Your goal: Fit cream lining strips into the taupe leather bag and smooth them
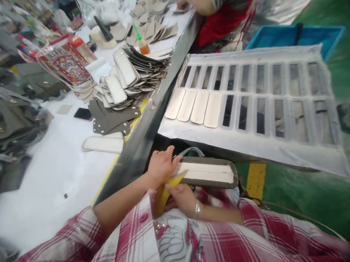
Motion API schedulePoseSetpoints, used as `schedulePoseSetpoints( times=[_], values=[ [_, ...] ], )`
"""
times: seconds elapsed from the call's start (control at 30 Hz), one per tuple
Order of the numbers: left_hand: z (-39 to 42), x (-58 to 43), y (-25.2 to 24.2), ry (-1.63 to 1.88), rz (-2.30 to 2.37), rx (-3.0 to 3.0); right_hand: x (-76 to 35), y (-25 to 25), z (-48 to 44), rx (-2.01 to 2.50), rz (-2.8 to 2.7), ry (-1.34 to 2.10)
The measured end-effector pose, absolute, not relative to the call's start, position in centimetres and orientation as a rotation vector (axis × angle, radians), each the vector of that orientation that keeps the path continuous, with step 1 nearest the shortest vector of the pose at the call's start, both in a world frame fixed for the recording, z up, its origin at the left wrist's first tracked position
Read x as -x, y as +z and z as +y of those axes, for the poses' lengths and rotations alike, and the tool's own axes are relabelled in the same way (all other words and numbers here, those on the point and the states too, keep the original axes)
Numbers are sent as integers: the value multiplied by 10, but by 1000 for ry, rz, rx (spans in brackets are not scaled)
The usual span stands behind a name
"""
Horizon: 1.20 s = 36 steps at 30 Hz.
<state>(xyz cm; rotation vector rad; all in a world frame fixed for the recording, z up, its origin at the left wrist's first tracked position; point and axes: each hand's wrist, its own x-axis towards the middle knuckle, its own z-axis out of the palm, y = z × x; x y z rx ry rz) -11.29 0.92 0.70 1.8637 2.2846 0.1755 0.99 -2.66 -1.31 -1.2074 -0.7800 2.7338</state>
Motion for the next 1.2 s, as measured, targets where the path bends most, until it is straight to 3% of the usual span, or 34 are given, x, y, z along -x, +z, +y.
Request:
schedulePoseSetpoints(
  times=[0.2, 0.27, 0.4, 0.57, 0.83, 1.2],
  values=[
    [-33, 151, -7, 1239, 1930, -834, -44, -8, -26, 1162, -1025, 2608],
    [-65, 161, -15, 1383, 1767, -576, -66, -5, -23, 1204, -1038, 2459],
    [-116, 151, -30, 1404, 1520, -456, -88, 4, -17, 1237, -947, 2243],
    [-115, 130, -28, 1508, 1354, -548, -57, 18, -7, 1067, -916, 2087],
    [-108, 140, -22, 1509, 1260, -563, 17, 37, 15, 861, -946, 2099],
    [-104, 148, -24, 1494, 1378, -724, 91, 19, 4, 708, -1274, 2103]
  ],
)
